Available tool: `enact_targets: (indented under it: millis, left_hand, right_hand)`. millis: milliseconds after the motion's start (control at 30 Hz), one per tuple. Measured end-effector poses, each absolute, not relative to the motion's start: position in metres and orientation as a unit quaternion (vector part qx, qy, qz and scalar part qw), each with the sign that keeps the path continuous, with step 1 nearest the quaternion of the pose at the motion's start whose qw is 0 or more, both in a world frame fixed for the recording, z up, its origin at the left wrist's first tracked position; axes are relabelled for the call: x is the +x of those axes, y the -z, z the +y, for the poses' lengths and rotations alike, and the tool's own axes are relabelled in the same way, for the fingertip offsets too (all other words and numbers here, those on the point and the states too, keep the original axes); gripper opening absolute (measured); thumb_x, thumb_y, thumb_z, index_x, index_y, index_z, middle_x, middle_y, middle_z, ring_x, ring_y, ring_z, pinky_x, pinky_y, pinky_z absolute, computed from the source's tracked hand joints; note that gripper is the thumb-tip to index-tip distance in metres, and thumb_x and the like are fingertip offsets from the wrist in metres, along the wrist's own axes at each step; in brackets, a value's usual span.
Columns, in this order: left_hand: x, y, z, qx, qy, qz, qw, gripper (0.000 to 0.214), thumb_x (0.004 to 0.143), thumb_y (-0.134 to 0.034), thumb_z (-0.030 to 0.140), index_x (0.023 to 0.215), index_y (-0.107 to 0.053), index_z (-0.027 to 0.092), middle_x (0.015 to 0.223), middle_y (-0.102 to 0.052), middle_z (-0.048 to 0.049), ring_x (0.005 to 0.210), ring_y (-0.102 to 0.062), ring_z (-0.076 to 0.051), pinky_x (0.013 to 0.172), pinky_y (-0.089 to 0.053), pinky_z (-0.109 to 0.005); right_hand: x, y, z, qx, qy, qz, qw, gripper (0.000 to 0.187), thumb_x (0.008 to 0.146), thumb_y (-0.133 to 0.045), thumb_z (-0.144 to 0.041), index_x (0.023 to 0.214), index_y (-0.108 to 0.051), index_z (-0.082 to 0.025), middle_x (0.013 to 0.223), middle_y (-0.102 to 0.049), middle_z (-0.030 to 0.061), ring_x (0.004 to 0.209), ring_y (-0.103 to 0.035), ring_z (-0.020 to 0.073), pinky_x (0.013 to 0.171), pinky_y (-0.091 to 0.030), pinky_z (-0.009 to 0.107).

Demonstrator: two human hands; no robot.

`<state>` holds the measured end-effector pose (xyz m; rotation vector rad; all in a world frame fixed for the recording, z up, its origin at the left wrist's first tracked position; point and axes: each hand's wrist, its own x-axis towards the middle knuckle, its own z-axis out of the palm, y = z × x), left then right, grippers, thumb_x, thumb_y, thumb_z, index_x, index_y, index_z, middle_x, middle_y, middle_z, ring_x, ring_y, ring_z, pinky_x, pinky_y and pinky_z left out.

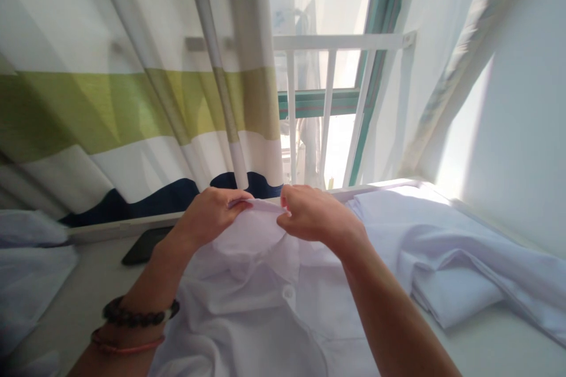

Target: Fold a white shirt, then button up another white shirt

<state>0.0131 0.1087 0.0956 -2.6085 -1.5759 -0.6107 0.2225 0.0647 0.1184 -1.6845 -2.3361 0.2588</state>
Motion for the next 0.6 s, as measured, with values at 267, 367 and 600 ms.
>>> enact_targets:
  millis: [267,367,600]
  left_hand:
    - [0.008,-0.099,0.110,-0.827,0.188,-0.528,0.036,0.026,0.087,-0.052,0.042,0.099,-0.070,0.028,0.084,-0.073,-0.0016,0.079,-0.067,-0.022,0.061,-0.038,-0.025]
    - [0.002,-0.102,0.111,-0.815,0.176,-0.551,0.026,0.022,0.083,-0.057,0.043,0.094,-0.070,0.028,0.087,-0.074,-0.0006,0.081,-0.066,-0.021,0.061,-0.038,-0.024]
    - [0.000,-0.101,0.113,-0.809,0.197,-0.551,0.058,0.034,0.093,-0.040,0.039,0.100,-0.071,0.026,0.087,-0.074,-0.0039,0.083,-0.067,-0.024,0.062,-0.038,-0.027]
  right_hand:
    - [0.221,-0.111,0.079,-0.628,-0.048,-0.754,0.186,0.008,0.079,-0.048,-0.026,0.073,-0.051,-0.021,0.074,-0.061,0.0033,0.064,-0.051,0.0163,0.052,-0.032,0.026]
    - [0.219,-0.107,0.086,-0.639,-0.037,-0.720,0.269,0.010,0.080,-0.047,-0.027,0.074,-0.051,-0.021,0.072,-0.062,0.0031,0.064,-0.052,0.0163,0.053,-0.032,0.026]
    - [0.217,-0.102,0.093,-0.595,-0.095,-0.706,0.372,0.023,0.081,-0.045,-0.023,0.098,-0.060,-0.019,0.050,-0.051,-0.0051,0.052,-0.049,0.0146,0.052,-0.032,0.026]
